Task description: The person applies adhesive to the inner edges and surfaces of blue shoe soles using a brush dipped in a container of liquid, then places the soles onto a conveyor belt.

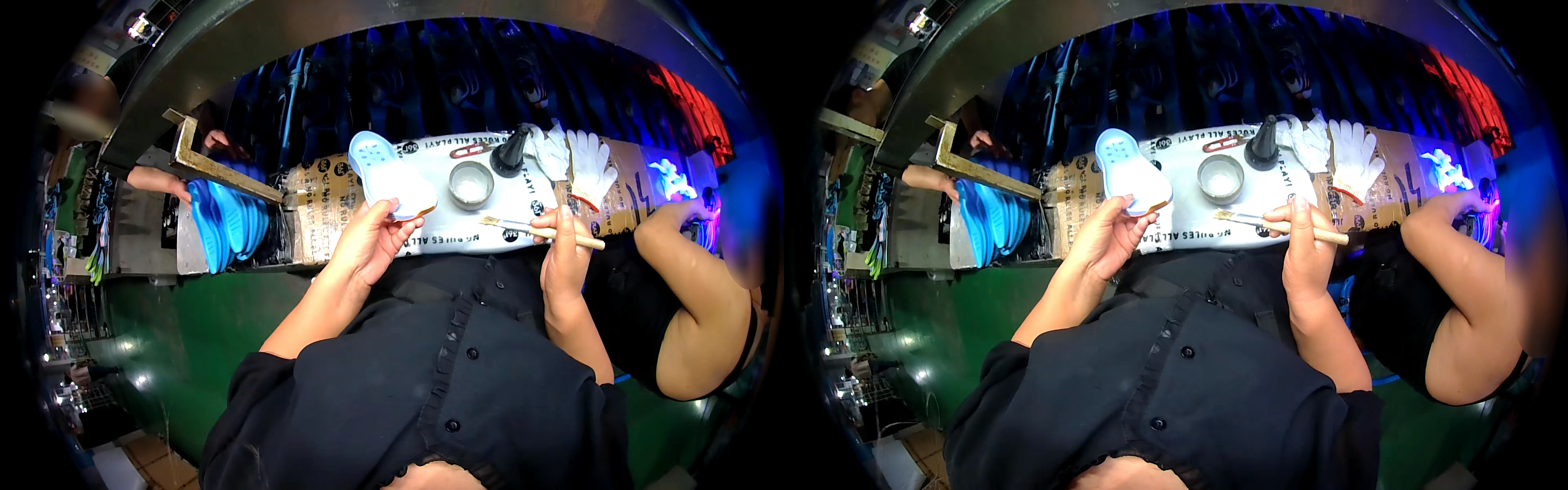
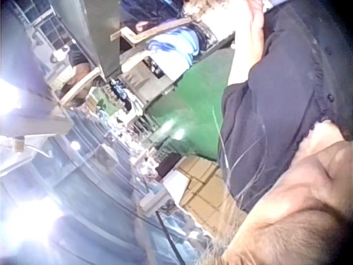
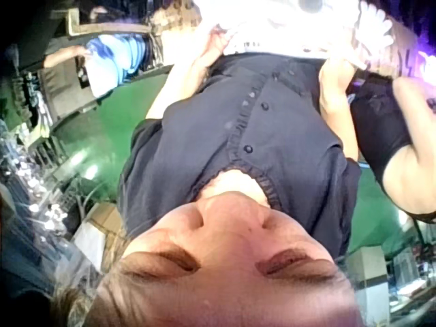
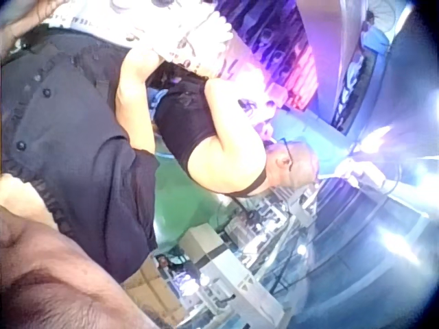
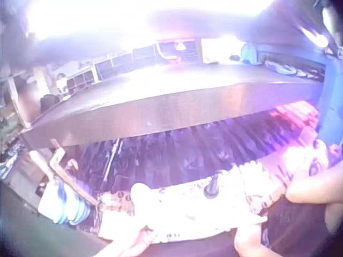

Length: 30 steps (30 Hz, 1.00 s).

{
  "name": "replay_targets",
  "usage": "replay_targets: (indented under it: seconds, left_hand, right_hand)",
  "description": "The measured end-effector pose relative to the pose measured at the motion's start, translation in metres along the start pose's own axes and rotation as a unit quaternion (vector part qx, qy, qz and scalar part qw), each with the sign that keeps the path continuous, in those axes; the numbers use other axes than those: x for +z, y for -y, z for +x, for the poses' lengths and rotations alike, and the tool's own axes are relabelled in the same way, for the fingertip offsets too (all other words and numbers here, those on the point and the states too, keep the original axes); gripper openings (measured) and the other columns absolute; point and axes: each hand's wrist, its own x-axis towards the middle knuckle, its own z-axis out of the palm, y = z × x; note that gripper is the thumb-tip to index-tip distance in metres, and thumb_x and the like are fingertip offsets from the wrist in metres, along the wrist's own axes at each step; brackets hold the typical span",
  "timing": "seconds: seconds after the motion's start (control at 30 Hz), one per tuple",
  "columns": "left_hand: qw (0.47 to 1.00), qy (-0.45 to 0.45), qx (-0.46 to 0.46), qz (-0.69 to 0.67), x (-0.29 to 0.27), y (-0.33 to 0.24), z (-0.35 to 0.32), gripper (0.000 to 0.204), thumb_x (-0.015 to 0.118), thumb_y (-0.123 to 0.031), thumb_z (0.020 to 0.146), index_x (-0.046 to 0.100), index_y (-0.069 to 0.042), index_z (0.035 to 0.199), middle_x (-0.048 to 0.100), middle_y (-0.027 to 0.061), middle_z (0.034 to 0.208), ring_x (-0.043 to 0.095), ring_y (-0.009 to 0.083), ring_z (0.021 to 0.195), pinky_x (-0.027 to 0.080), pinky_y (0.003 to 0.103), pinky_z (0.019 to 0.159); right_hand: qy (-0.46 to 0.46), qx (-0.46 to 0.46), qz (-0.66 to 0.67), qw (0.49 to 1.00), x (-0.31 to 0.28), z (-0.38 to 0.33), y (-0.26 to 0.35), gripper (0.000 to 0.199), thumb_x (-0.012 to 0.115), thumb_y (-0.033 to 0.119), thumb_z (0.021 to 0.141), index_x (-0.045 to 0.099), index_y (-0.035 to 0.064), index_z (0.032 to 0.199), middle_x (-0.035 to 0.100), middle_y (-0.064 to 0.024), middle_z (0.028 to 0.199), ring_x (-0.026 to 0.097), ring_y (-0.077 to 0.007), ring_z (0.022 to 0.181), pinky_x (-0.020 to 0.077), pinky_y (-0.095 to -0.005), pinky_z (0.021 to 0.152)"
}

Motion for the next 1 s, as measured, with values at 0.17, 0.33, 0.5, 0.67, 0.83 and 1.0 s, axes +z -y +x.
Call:
replay_targets:
  seconds: [0.17, 0.33, 0.5, 0.67, 0.83, 1.0]
  left_hand:
    - [1.000, 0.010, -0.018, -0.005, 0.000, -0.003, -0.004, 0.027, 0.057, -0.010, 0.084, 0.050, 0.002, 0.106, 0.059, 0.0122, 0.091, 0.057, 0.0177, 0.064, 0.049, 0.024, 0.058]
    - [0.962, 0.211, -0.085, 0.154, 0.046, -0.036, -0.029, 0.062, 0.065, -0.013, 0.073, 0.037, 0.003, 0.126, 0.060, 0.0130, 0.087, 0.055, 0.0136, 0.050, 0.043, 0.021, 0.038]
    - [0.884, 0.372, -0.031, 0.282, 0.162, -0.069, -0.019, 0.082, 0.071, -0.019, 0.070, 0.026, 0.005, 0.134, 0.061, 0.0139, 0.081, 0.059, 0.0142, 0.046, 0.047, 0.022, 0.038]
    - [0.892, 0.438, 0.055, 0.094, 0.302, -0.099, 0.067, 0.054, 0.063, -0.011, 0.081, 0.035, 0.006, 0.124, 0.060, 0.0198, 0.100, 0.065, 0.0228, 0.079, 0.056, 0.026, 0.069]
    - [0.890, 0.426, 0.097, 0.130, 0.317, -0.086, 0.069, 0.060, 0.056, -0.024, 0.089, 0.029, 0.004, 0.134, 0.055, 0.0228, 0.116, 0.059, 0.0283, 0.102, 0.050, 0.033, 0.088]
    - [0.900, 0.345, 0.031, 0.264, 0.158, -0.053, 0.055, 0.053, 0.058, -0.025, 0.086, 0.041, -0.002, 0.131, 0.063, 0.0128, 0.094, 0.061, 0.0193, 0.075, 0.049, 0.029, 0.068]
  right_hand:
    - [-0.044, 0.035, -0.007, 0.998, -0.017, 0.000, -0.008, 0.039, 0.043, 0.023, 0.096, 0.061, -0.0020, 0.072, 0.059, -0.0091, 0.067, 0.052, -0.0128, 0.061, 0.0417, -0.0262, 0.061]
    - [-0.041, 0.062, -0.003, 0.997, -0.036, 0.005, -0.023, 0.047, 0.038, 0.027, 0.098, 0.064, -0.0037, 0.074, 0.063, -0.0094, 0.067, 0.056, -0.0134, 0.062, 0.0440, -0.0256, 0.061]
    - [-0.026, 0.080, 0.030, 0.996, -0.048, 0.015, -0.020, 0.051, 0.032, 0.031, 0.099, 0.065, -0.0034, 0.081, 0.064, -0.0094, 0.071, 0.057, -0.0144, 0.067, 0.0434, -0.0263, 0.066]
    - [-0.021, 0.070, 0.031, 0.997, -0.064, 0.020, -0.041, 0.035, 0.034, 0.025, 0.097, 0.053, 0.0004, 0.083, 0.052, -0.0053, 0.072, 0.047, -0.0114, 0.065, 0.0397, -0.0261, 0.062]
    - [-0.061, 0.169, 0.145, 0.973, -0.073, 0.024, -0.059, 0.021, 0.047, 0.017, 0.093, 0.054, 0.0016, 0.082, 0.055, -0.0055, 0.071, 0.049, -0.0115, 0.065, 0.0390, -0.0246, 0.061]
    - [-0.024, 0.237, 0.205, 0.949, -0.068, 0.029, -0.073, 0.036, 0.046, 0.029, 0.095, 0.062, -0.0037, 0.095, 0.064, -0.0122, 0.078, 0.050, -0.0107, 0.064, 0.0400, -0.0233, 0.064]
